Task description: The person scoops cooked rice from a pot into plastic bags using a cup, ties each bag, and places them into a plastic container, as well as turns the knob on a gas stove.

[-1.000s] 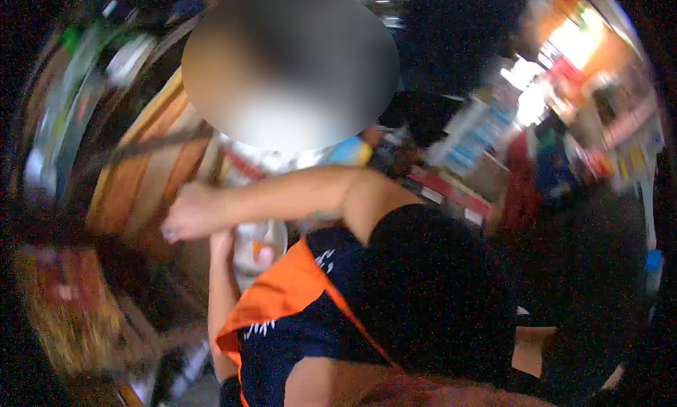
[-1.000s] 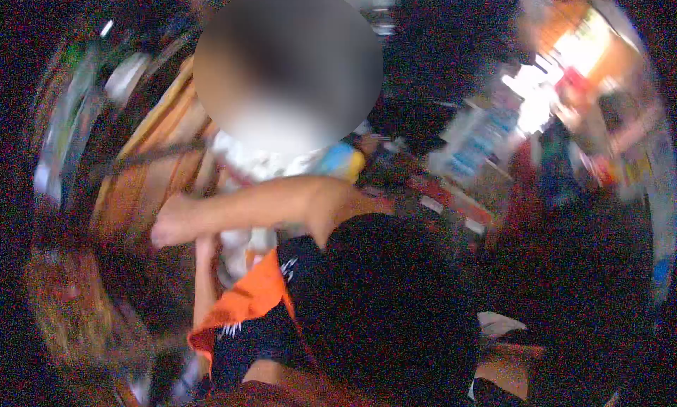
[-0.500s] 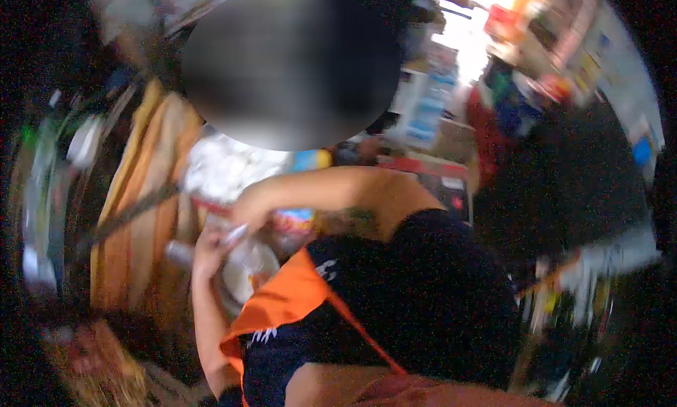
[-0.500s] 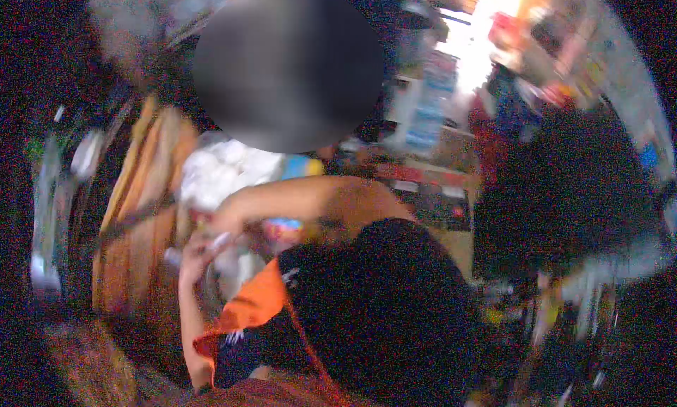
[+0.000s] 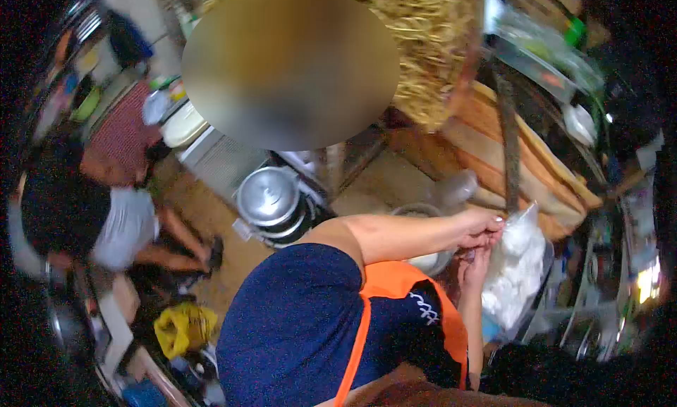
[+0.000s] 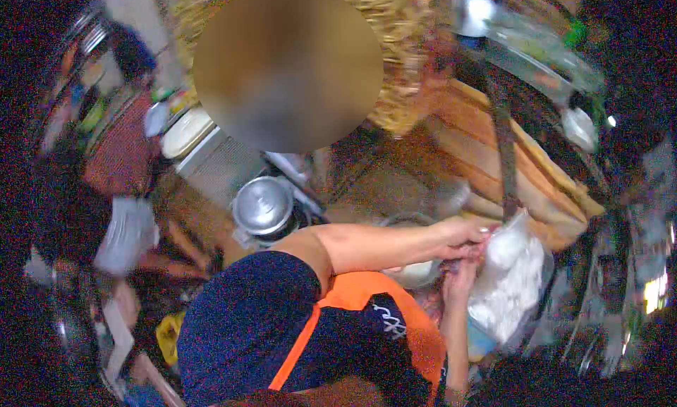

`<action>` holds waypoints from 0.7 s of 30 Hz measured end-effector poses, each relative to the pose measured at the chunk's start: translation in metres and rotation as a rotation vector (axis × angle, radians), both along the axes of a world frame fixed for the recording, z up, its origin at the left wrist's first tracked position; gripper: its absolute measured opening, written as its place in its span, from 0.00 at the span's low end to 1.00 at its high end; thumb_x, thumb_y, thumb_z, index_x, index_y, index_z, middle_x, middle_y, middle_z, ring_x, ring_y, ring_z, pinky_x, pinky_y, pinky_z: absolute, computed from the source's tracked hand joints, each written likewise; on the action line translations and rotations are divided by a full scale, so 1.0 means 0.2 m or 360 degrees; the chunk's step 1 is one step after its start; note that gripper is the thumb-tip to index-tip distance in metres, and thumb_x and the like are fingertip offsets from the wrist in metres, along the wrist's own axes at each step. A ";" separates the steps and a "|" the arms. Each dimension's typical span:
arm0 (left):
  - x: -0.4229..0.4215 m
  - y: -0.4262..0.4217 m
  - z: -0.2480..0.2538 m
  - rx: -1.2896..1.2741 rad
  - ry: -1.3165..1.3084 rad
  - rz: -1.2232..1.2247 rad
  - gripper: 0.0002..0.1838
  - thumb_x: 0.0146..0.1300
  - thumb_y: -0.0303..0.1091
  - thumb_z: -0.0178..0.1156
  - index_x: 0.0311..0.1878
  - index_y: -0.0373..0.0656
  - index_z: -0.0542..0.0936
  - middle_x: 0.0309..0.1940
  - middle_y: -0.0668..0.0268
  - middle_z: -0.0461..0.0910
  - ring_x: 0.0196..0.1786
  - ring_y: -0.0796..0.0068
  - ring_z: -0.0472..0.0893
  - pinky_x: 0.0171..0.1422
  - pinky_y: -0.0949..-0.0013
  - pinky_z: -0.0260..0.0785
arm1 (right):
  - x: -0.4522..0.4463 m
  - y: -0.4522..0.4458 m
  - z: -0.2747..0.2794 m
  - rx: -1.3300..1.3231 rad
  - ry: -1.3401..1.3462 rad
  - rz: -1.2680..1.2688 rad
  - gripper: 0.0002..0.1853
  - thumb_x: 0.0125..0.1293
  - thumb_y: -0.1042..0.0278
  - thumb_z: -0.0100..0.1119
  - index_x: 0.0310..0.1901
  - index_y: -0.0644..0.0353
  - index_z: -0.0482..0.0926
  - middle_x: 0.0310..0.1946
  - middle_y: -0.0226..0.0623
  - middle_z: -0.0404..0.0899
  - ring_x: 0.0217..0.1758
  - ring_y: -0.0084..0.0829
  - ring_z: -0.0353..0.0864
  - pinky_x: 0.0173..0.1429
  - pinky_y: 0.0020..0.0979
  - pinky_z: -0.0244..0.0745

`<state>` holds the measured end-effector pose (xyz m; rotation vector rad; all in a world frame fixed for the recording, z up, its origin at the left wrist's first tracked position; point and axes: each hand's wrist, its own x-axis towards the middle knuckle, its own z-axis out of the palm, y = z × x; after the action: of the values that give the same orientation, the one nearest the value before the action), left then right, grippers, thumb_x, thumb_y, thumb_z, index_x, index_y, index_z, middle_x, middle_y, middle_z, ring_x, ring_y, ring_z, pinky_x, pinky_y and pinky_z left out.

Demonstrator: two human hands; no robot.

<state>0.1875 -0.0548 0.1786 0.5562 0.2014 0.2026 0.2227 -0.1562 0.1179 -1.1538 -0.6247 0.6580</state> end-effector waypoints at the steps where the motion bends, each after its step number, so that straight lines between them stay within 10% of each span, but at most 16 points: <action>1: -0.05 0.08 -0.05 0.0124 0.0029 0.0189 0.05 0.53 0.28 0.51 0.23 0.41 0.71 0.15 0.69 0.70 0.17 0.80 0.69 0.19 0.76 0.62 | -0.07 0.07 0.01 0.0041 0.0055 -0.0026 0.17 0.62 0.62 0.39 0.51 0.58 0.60 0.38 0.34 0.68 0.27 0.22 0.69 0.24 0.21 0.65; 4: -0.32 0.19 -0.11 0.0957 0.0438 0.0597 0.06 0.49 0.31 0.55 0.21 0.40 0.75 0.14 0.69 0.72 0.18 0.81 0.71 0.19 0.76 0.62 | -0.09 0.13 0.06 -0.0579 -0.0409 0.0206 0.10 0.62 0.61 0.39 0.30 0.58 0.64 0.13 0.27 0.64 0.13 0.17 0.62 0.17 0.18 0.61; 7: -0.35 0.30 -0.19 0.2311 0.0584 0.1002 0.09 0.40 0.36 0.59 0.21 0.39 0.77 0.16 0.61 0.75 0.20 0.73 0.74 0.24 0.70 0.65 | 0.14 0.25 0.08 -0.0421 -0.1052 0.0403 0.12 0.61 0.61 0.42 0.25 0.60 0.66 0.12 0.26 0.63 0.14 0.18 0.62 0.17 0.20 0.59; 11: -0.48 0.35 -0.11 0.2671 0.0380 0.0959 0.10 0.38 0.36 0.60 0.23 0.41 0.77 0.20 0.59 0.74 0.24 0.65 0.74 0.28 0.66 0.65 | 0.02 0.32 0.43 -0.0486 -0.1656 0.0491 0.11 0.58 0.67 0.42 0.22 0.63 0.69 0.18 0.39 0.69 0.23 0.33 0.69 0.27 0.31 0.61; 13: -0.63 0.26 -0.03 0.2696 0.0270 0.0945 0.10 0.38 0.36 0.60 0.24 0.40 0.76 0.21 0.59 0.73 0.26 0.63 0.73 0.30 0.66 0.65 | -0.14 0.25 0.52 -0.0015 -0.2605 0.0620 0.10 0.56 0.67 0.42 0.24 0.62 0.70 0.22 0.44 0.70 0.28 0.37 0.70 0.32 0.34 0.62; 15: -0.69 0.23 0.01 0.2876 -0.0093 0.1065 0.09 0.39 0.33 0.60 0.23 0.38 0.75 0.21 0.60 0.73 0.27 0.64 0.73 0.31 0.67 0.65 | -0.15 0.25 0.57 -0.0064 -0.2668 0.0785 0.08 0.55 0.68 0.44 0.26 0.61 0.72 0.24 0.42 0.71 0.30 0.36 0.71 0.35 0.32 0.63; 17: -0.76 0.20 0.08 0.2695 -0.0091 0.1040 0.08 0.39 0.32 0.60 0.23 0.38 0.75 0.21 0.60 0.73 0.27 0.64 0.73 0.31 0.68 0.65 | -0.09 0.29 0.59 0.0353 -0.1570 0.1057 0.07 0.53 0.70 0.47 0.29 0.64 0.72 0.25 0.41 0.71 0.30 0.34 0.70 0.37 0.30 0.64; 21: -0.76 0.19 0.16 0.2481 -0.0084 0.0771 0.10 0.39 0.33 0.62 0.23 0.37 0.75 0.21 0.62 0.73 0.28 0.70 0.73 0.33 0.70 0.64 | -0.13 0.30 0.65 0.0314 -0.1659 0.1097 0.08 0.48 0.72 0.49 0.30 0.67 0.72 0.29 0.38 0.71 0.35 0.31 0.69 0.41 0.27 0.63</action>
<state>0.0347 -0.0166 0.2105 2.0482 0.0878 0.8665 0.1962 -0.0960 0.2478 -1.0327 -1.9852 0.4996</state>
